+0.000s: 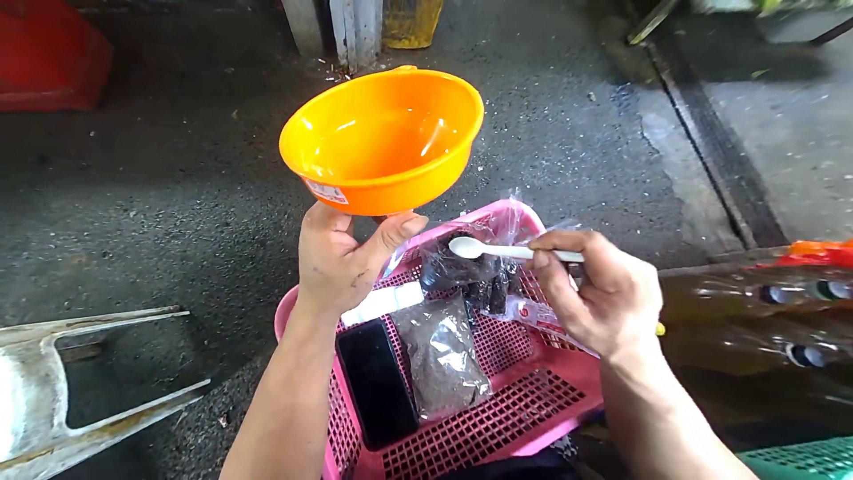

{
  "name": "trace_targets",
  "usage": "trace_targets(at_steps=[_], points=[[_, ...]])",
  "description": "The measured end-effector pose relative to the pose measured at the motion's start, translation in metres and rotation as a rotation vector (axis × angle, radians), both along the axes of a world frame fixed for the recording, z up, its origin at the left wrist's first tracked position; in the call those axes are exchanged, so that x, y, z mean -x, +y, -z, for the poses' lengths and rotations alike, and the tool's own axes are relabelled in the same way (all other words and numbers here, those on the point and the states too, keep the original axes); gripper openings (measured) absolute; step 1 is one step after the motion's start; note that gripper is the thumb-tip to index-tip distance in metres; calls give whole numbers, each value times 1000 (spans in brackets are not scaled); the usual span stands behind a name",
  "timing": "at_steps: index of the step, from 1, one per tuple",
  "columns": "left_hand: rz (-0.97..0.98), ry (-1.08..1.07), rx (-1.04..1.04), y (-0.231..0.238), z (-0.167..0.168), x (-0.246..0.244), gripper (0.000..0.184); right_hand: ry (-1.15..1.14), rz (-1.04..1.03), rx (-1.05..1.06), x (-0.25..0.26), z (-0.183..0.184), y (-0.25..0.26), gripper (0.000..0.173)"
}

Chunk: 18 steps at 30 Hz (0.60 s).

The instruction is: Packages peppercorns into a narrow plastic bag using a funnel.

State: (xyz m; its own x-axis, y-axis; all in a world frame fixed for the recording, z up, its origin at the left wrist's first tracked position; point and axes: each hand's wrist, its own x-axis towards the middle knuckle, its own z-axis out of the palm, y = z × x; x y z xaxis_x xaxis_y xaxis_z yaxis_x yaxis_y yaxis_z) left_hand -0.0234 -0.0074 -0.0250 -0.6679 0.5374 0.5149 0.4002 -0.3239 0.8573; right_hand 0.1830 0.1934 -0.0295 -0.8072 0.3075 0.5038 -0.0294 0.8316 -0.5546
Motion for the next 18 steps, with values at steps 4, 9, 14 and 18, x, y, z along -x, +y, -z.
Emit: trace_targets(at_steps=[4,9,14,18], points=[[17,-10,1,1,0,-1,28,-34,-1,111,-2,10,-4,25],[3,-7,24,0,-1,0,28,-23,5,464,1,15,-2,14],[11,-23,17,0,0,-1,27,13,49,726,2,23,7,15],[5,-8,34,1,-1,-1,26,-2,106,542,0,23,5,12]])
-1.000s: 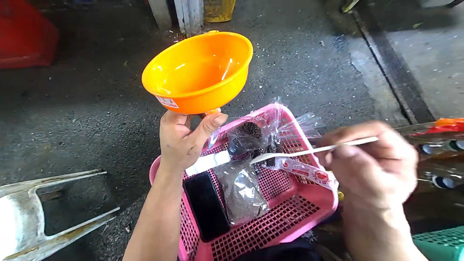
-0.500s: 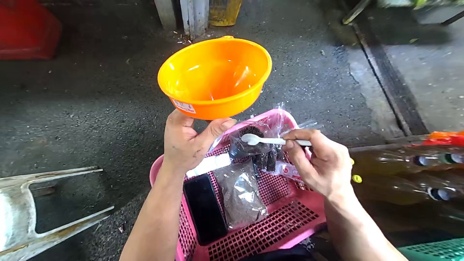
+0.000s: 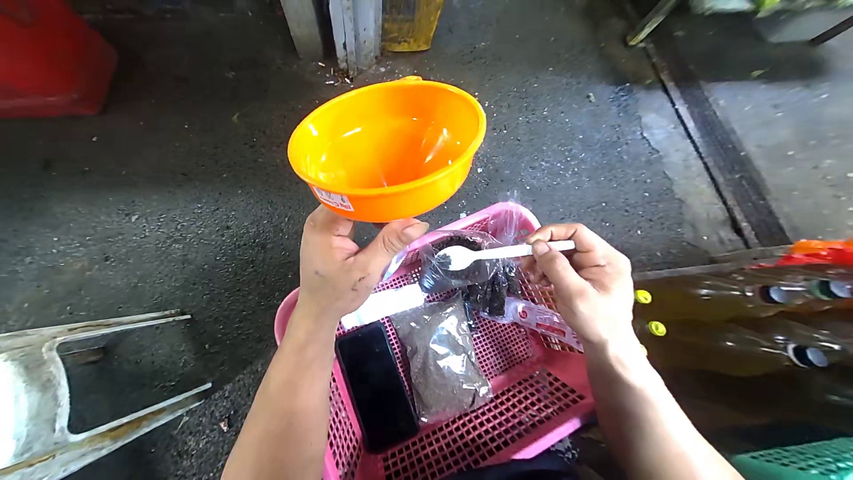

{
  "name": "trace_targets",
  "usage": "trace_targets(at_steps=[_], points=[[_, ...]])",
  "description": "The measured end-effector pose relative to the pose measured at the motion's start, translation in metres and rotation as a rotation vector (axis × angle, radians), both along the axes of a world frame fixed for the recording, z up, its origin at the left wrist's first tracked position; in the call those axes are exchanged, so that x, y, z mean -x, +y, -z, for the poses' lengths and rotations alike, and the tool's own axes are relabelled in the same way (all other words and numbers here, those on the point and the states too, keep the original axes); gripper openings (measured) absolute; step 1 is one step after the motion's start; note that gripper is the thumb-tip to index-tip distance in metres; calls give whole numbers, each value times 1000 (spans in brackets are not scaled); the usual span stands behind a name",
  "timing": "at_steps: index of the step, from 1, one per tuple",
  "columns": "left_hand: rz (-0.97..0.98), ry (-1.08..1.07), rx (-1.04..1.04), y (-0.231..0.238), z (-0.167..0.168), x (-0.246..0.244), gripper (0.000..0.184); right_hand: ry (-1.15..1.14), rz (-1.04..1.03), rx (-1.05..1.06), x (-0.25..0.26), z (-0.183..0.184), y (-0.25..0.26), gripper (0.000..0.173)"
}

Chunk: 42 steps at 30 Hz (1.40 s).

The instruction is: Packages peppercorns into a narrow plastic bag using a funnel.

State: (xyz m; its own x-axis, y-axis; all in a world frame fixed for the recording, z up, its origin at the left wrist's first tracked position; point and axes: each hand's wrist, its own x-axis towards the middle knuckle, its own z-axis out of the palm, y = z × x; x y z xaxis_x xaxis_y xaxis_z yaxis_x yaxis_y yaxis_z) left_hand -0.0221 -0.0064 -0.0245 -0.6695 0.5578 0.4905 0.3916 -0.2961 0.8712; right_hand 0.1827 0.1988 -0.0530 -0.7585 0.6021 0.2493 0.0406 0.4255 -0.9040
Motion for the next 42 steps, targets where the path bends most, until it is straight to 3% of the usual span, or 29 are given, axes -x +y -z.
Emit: trace_targets(at_steps=[4,13,20,28,42], points=[[-1,10,0,1,1,0,28,-32,-35,-199,2,7,-9,18],[6,8,-12,-1,1,1,27,15,-26,282,4,12,-3,15],[1,14,-7,-1,2,2,27,84,-5,406,4,7,2,18],[7,6,-3,0,2,1,28,101,6,370,2,9,6,16],[12,9,8,-1,0,4,17,193,74,657,3,-4,14,28]])
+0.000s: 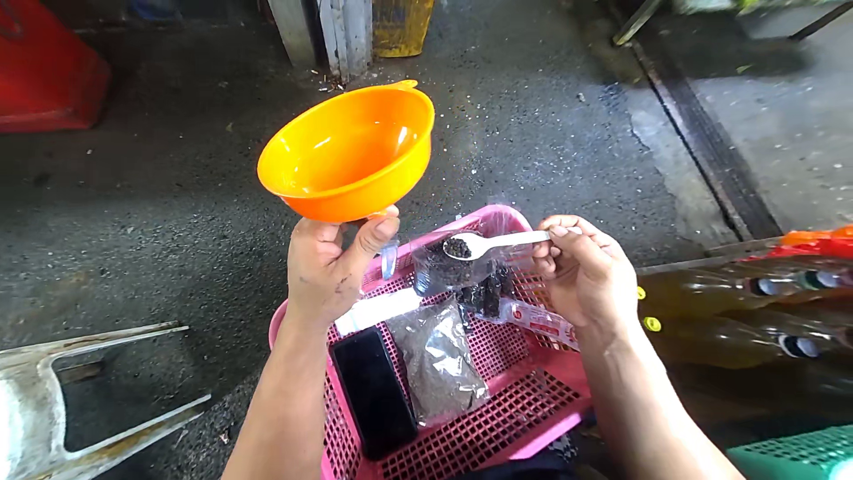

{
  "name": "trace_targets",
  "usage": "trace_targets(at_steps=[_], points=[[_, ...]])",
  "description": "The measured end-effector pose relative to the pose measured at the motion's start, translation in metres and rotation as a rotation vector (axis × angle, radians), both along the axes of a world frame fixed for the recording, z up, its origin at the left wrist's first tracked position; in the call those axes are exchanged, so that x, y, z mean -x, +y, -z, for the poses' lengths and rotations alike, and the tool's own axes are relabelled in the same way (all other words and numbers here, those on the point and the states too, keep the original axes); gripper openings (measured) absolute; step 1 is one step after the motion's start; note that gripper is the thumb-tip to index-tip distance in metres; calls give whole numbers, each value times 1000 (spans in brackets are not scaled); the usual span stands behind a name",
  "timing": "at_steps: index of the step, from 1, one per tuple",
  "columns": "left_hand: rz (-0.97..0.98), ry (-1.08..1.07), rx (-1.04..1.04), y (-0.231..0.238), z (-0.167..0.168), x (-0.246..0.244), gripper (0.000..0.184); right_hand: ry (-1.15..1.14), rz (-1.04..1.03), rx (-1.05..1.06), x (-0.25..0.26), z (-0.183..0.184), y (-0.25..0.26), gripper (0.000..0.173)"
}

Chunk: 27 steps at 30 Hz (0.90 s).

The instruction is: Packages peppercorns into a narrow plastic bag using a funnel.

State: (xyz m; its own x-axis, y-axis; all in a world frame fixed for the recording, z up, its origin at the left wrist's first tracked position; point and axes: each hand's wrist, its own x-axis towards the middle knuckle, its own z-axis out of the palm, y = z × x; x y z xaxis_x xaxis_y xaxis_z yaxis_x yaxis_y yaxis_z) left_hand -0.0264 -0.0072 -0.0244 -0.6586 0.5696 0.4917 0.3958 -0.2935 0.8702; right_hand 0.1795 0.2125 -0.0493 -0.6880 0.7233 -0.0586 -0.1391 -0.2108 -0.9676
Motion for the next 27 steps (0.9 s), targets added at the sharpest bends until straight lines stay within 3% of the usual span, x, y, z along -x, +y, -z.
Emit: trace_targets(at_steps=[6,14,19,23,27], points=[[81,-19,-47,-5,4,4,21,23,-5,-7,-1,-4,2,30],[86,3,219,-14,0,3,32,73,-6,-24,-6,-22,7,27],[151,48,330,-11,-1,5,32,176,-24,-168,-13,-60,17,24],[218,204,556,-2,-3,4,15,206,-34,-268,-10,-90,8,24],[314,310,546,4,2,2,16,172,-86,-525,-3,-94,-11,15]])
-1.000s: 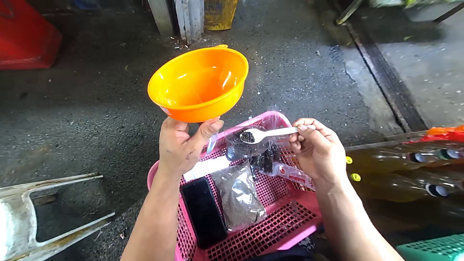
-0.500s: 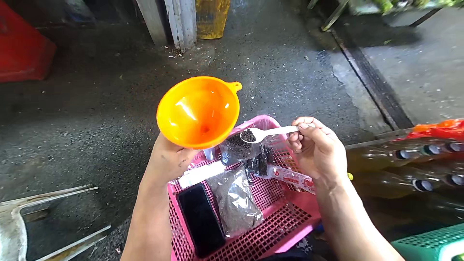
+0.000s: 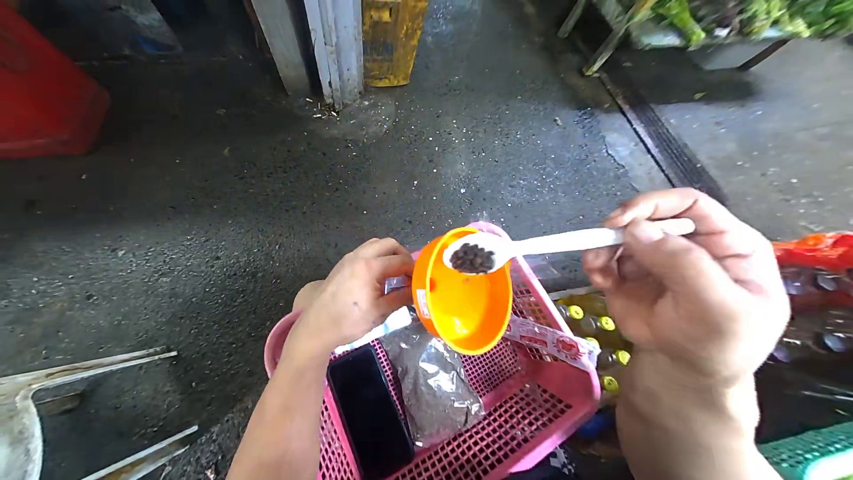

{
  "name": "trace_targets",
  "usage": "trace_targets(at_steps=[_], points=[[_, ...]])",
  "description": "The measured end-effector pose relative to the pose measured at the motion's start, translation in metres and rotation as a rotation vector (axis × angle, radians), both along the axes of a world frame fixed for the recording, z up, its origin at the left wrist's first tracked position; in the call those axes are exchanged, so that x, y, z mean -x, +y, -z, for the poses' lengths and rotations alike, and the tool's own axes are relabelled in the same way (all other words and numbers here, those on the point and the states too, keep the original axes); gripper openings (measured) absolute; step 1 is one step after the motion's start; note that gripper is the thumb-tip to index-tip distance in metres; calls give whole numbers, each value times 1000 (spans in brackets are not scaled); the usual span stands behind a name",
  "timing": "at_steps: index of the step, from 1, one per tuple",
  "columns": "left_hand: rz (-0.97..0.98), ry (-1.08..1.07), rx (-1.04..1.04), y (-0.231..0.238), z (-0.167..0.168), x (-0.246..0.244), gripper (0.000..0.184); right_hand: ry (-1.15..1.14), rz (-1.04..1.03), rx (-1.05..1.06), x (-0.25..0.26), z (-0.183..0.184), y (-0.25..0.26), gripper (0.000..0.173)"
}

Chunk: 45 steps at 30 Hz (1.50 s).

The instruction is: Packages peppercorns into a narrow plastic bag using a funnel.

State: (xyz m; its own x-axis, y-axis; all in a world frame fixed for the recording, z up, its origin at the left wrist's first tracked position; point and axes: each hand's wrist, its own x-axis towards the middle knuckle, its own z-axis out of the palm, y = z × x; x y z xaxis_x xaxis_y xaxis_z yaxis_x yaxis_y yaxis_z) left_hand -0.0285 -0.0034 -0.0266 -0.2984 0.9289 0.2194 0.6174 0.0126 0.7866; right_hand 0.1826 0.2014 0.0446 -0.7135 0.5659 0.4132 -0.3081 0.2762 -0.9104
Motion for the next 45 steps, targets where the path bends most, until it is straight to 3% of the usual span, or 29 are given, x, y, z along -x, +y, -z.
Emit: trace_targets(at_steps=[4,17,29,37,45], points=[[35,-29,-79,-2,-1,1,17,3,-36,-133,4,11,-6,16],[-24,-138,-241,-6,-7,-1,11,80,-30,-213,-1,12,-12,16],[-18,-137,-270,-6,-8,-2,12,140,9,-233,-5,10,-17,15],[-18,-182,-310,-7,-7,-2,11,197,-32,-455,-9,13,-19,16],[-82,-242,-367,-6,-5,-3,9,322,39,-477,-17,11,-21,20]])
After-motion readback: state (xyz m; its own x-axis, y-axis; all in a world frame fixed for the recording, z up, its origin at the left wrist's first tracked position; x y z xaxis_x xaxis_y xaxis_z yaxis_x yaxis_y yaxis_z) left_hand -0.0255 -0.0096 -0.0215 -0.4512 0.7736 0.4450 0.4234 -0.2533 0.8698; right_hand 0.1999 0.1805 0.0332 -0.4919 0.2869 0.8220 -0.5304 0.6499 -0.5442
